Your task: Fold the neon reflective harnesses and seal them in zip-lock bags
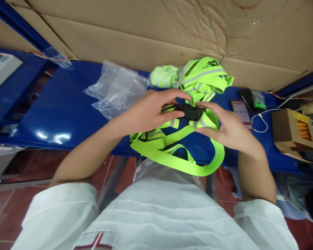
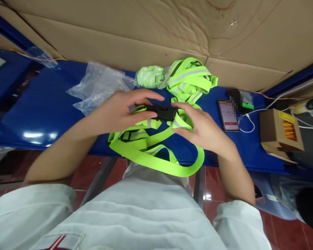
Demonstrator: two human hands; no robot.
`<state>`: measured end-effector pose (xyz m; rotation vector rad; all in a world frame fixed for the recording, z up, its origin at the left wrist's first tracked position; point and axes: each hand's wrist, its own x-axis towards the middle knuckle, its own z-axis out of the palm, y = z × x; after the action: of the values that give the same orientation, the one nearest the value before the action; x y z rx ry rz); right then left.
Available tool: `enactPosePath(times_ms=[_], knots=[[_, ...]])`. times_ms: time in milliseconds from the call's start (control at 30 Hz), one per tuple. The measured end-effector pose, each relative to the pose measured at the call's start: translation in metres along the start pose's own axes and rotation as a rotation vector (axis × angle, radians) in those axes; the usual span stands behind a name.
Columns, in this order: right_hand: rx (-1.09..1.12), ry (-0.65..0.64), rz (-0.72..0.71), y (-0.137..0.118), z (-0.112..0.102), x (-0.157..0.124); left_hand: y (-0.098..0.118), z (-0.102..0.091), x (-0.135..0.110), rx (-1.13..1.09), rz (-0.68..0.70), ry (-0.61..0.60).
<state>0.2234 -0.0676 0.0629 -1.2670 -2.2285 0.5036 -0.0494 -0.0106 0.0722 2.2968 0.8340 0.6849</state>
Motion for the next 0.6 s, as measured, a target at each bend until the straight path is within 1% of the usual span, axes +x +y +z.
enactPosePath(times_ms=[67, 167, 233, 300, 367, 467, 500, 533, 600], knots=[[-0.011, 0.022, 0.030, -0.007, -0.012, -0.002, 0.011, -0.010, -0.002, 0.025, 0.024, -0.002], [-0.045, 0.158, 0.050, -0.015, -0.025, 0.001, 0.022, -0.020, -0.005, 0.109, 0.063, 0.016], [-0.090, 0.236, 0.034, -0.021, -0.029, 0.004, 0.027, -0.023, -0.006, 0.201, 0.091, 0.063], [-0.134, 0.267, -0.003, -0.028, -0.032, 0.007, 0.035, -0.023, -0.007, 0.288, 0.113, 0.138], [-0.173, 0.252, -0.053, -0.035, -0.036, 0.010, 0.045, -0.024, -0.007, 0.379, 0.118, 0.236], [-0.205, 0.134, -0.147, -0.047, -0.047, 0.011, 0.063, -0.026, -0.005, 0.556, 0.141, 0.395], [-0.211, 0.097, -0.175, -0.052, -0.052, 0.011, 0.068, -0.028, -0.003, 0.614, 0.166, 0.438], [-0.219, 0.088, -0.199, -0.057, -0.058, 0.012, 0.074, -0.030, -0.002, 0.665, 0.220, 0.479], [-0.247, 0.149, -0.216, -0.069, -0.067, 0.013, 0.084, -0.036, 0.002, 0.722, 0.340, 0.548]])
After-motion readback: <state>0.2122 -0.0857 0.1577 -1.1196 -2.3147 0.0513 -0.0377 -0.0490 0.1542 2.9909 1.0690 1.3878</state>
